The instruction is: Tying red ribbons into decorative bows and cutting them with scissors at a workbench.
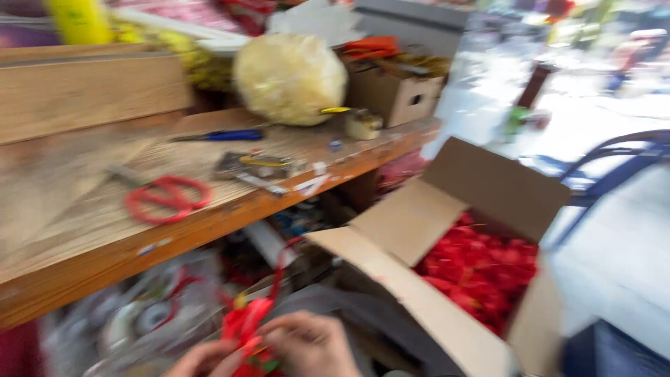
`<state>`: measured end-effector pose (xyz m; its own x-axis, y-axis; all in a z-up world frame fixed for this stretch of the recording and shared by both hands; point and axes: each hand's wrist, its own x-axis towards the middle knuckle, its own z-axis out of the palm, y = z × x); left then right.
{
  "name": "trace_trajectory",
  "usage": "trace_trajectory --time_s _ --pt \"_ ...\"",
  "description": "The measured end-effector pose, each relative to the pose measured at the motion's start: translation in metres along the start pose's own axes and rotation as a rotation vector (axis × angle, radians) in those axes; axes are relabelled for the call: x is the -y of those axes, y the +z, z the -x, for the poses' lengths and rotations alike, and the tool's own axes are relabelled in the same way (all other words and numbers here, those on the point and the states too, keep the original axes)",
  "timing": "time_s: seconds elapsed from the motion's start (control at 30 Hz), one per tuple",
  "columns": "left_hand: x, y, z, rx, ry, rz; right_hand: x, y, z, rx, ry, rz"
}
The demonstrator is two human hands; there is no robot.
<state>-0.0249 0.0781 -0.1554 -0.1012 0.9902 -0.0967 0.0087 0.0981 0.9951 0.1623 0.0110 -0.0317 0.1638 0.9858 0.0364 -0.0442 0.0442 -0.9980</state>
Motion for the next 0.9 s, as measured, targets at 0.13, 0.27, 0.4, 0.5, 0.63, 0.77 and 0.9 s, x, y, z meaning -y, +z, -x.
trace_trajectory --time_s 0.13,0.27,0.4,0.5,0.63,0.77,0.9 --pt "-0.092 0.000 0.042 0.001 -0.189 0.120 0.006 0.003 0.005 -0.098 0.246 -0.484" --pt "-0.103 0.002 0.052 0.054 -0.140 0.533 0.000 0.001 0.004 -0.119 0.118 -0.470" --pt "-0.108 0.002 0.055 0.132 -0.100 0.543 0.018 0.004 0.008 -0.114 0.062 -0.361" --pt "-0.120 -0.001 0.059 0.113 -0.181 0.481 0.023 0.001 0.015 -0.023 -0.059 -0.054" --pt "-0.109 0.001 0.056 0.087 -0.201 0.638 0.018 0.000 0.017 0.035 -0.248 0.097" --pt "-0.108 0.002 0.051 0.076 -0.292 0.747 0.018 0.008 0.016 -0.132 0.050 -0.331" --pt "-0.111 0.000 0.052 0.044 -0.402 0.868 0.006 0.008 0.017 0.109 -0.220 -0.139"
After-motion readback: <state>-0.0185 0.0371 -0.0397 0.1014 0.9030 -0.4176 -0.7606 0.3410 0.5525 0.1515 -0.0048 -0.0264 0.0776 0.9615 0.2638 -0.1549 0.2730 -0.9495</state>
